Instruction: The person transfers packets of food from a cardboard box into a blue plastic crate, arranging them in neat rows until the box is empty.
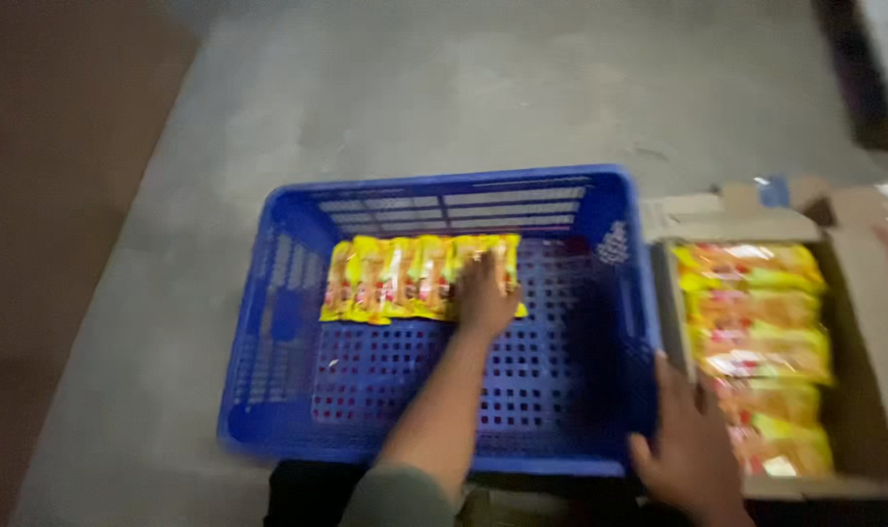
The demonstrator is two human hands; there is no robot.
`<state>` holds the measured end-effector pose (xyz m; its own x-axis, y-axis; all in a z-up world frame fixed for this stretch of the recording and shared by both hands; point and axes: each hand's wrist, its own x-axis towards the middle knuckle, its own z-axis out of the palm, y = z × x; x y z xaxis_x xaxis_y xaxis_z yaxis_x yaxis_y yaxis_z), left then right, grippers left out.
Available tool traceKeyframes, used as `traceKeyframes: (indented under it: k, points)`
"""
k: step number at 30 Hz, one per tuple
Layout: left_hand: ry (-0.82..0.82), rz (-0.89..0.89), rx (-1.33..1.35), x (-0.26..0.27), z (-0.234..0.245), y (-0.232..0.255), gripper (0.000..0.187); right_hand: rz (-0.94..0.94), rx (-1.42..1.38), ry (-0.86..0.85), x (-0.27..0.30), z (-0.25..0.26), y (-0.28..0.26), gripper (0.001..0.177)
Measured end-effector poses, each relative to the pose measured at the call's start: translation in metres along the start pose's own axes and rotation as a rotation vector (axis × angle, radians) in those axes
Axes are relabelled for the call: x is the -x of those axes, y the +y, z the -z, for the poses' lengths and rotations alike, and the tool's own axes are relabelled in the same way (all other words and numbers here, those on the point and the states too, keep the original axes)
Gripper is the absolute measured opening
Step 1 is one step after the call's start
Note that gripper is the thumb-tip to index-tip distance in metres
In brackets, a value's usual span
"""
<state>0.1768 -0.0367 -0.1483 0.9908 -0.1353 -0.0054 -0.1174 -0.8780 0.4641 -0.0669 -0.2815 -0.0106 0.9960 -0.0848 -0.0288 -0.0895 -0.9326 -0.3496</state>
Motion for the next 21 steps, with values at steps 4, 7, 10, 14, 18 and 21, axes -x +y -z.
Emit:
traceKeyframes:
  k: [4,7,10,14,18,21]
  points:
    - [-0.142,0.096,-0.060,0.011,0.067,0.037,0.061,-0.023,-0.006,0.021,0.000,0.002,-0.012,0.119]
    - [-0.386,0.099,0.268,0.041,0.093,0.045,0.051,-0.064,-0.085,-0.037,-0.001,0.015,-0.024,0.112]
    - [-0.421,-0.007,0.299,0.094,0.141,0.071,0.044,0.025,-0.107,0.047,-0.003,0.016,-0.026,0.108]
    - [-0.345,-0.136,0.331,0.160,0.160,0.071,0.035,0.053,-0.109,0.032,-0.002,0.016,-0.027,0.106]
    - [-0.202,-0.068,0.286,0.194,0.143,0.044,0.025,0.108,-0.117,0.094,-0.005,0.011,-0.023,0.097]
    - [-0.285,0.085,0.003,0.212,0.174,0.081,0.029,0.084,-0.154,0.020,-0.003,0.015,-0.024,0.092]
